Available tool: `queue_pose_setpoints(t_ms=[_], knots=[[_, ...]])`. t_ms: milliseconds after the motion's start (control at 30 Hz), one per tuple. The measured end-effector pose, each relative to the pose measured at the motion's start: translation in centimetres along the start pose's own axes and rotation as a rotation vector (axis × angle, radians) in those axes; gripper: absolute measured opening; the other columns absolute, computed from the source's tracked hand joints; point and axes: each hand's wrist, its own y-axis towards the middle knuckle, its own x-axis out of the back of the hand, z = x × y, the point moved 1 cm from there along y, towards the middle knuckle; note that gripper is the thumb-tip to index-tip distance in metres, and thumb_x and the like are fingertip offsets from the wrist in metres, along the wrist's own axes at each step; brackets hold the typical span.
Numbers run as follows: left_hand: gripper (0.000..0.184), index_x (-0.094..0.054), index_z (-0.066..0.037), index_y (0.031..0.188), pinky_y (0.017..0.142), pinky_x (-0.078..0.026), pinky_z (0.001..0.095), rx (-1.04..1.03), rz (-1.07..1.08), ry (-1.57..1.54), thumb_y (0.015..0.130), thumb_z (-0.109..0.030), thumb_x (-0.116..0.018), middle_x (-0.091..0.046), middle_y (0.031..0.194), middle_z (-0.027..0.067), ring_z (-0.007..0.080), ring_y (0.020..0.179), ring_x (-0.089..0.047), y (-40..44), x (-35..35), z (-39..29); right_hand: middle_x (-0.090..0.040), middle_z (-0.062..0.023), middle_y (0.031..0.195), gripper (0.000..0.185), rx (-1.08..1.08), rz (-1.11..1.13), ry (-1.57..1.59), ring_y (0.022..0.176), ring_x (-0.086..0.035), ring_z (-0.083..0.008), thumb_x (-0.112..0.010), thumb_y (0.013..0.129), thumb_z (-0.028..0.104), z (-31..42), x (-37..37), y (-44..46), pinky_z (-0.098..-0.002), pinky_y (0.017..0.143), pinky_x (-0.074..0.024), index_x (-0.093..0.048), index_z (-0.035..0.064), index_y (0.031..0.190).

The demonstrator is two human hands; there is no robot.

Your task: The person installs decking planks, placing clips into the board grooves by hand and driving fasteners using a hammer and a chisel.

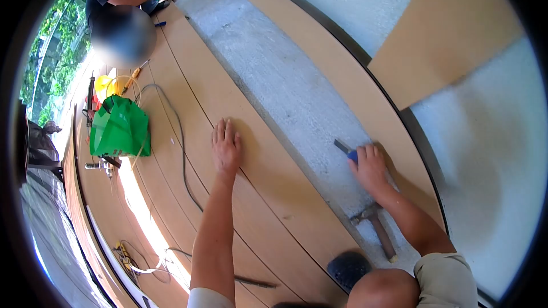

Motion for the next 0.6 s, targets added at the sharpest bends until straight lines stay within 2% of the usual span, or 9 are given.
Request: queue_pose_setpoints(t_ms=[33,100,233,300,367,433,500,567,600], knots=[[0.05,-0.055,-0.003,0.143,0.119,-0.035,0.0514,-0.005,0.001,0.003,0.099,-0.024,-0.059,-0.05,0.153,0.0198,0.0377,0.143,-0.044,1.1,-0.6,0.8,-0.06,-0.0161,0.105,0.035,-0.003,-0.002,0.004,0.105,-0.058,-0.037,-0.076,0.085,0.026,0.6,-0.1,1.0,-0.0484,0.093,-0.0487,-0.061,0.0032,0.106],[0.052,-0.055,-0.004,0.145,0.121,-0.033,0.0507,0.116,-0.065,0.04,0.098,-0.025,-0.06,-0.049,0.154,0.0178,0.036,0.144,-0.044,3.0,-1.8,1.5,-0.06,-0.0175,0.109,0.033,0.105,-0.098,0.082,0.106,-0.057,-0.0393,-0.074,0.086,0.019,2.0,-0.1,3.0,-0.0496,0.093,-0.0486,-0.06,0.0016,0.11],[0.055,-0.054,-0.004,0.146,0.122,-0.031,0.0504,0.186,0.026,-0.015,0.096,-0.024,-0.061,-0.048,0.156,0.0165,0.0348,0.145,-0.042,3.4,-0.7,1.6,-0.062,-0.0192,0.108,0.028,0.167,-0.123,0.305,0.106,-0.058,-0.0404,-0.071,0.087,0.012,6.7,-2.3,12.0,-0.0501,0.092,-0.0489,-0.061,0.0007,0.111],[0.052,-0.054,-0.003,0.146,0.121,-0.033,0.0483,0.211,0.015,-0.026,0.096,-0.019,-0.061,-0.051,0.153,0.018,0.0355,0.144,-0.044,4.0,-0.5,1.2,-0.063,-0.0188,0.105,0.026,0.212,-0.191,0.407,0.102,-0.06,-0.0397,-0.069,0.088,0.01,9.4,-5.2,19.8,-0.049,0.088,-0.0503,-0.061,0.001,0.11],[0.053,-0.053,-0.002,0.146,0.12,-0.035,0.0501,0.206,0.03,-0.03,0.096,-0.018,-0.061,-0.052,0.152,0.0186,0.0377,0.142,-0.046,4.2,-0.7,1.3,-0.064,-0.0178,0.102,0.021,0.226,-0.261,0.499,0.098,-0.062,-0.039,-0.068,0.089,0.009,13.1,-8.5,28.7,-0.048,0.082,-0.0518,-0.061,0.0018,0.108],[0.056,-0.054,-0.003,0.146,0.123,-0.03,0.0521,0.234,0.079,-0.025,0.094,-0.022,-0.061,-0.048,0.156,0.0165,0.0345,0.145,-0.043,4.1,-1.1,1.8,-0.064,-0.0181,0.101,0.021,0.26,-0.349,0.477,0.098,-0.062,-0.0383,-0.067,0.088,0.008,17.4,-10.6,37.7,-0.0483,0.083,-0.0521,-0.063,0.0024,0.108],[0.054,-0.054,-0.003,0.146,0.123,-0.03,0.0522,0.234,0.084,-0.035,0.095,-0.021,-0.06,-0.048,0.156,0.0167,0.0351,0.146,-0.043,3.9,-0.5,1.6,-0.064,-0.0186,0.104,0.022,0.299,-0.403,0.448,0.099,-0.062,-0.038,-0.064,0.09,0.008,21.2,-12.8,46.1,-0.0477,0.086,-0.0531,-0.064,0.002,0.111],[0.053,-0.054,-0.002,0.146,0.123,-0.03,0.0524,0.236,0.085,-0.049,0.096,-0.02,-0.058,-0.048,0.156,0.0169,0.0356,0.146,-0.042,5.0,-0.2,1.9,-0.063,-0.0203,0.119,0.033,0.279,-0.313,0.363,0.111,-0.062,-0.0374,-0.06,0.09,0.006,23.8,-14.6,53.3,-0.047,0.093,-0.0539,-0.065,0.0036,0.123],[0.052,-0.055,-0.001,0.145,0.123,-0.03,0.0524,0.215,0.084,-0.088,0.096,-0.019,-0.057,-0.048,0.156,0.0173,0.0363,0.146,-0.042,5.2,0.0,2.0,-0.061,-0.0212,0.127,0.038,0.278,-0.358,0.282,0.117,-0.06,-0.0379,-0.059,0.09,0.006,24.5,-15.7,56.4,-0.0472,0.097,-0.0534,-0.064,0.0053,0.128]])
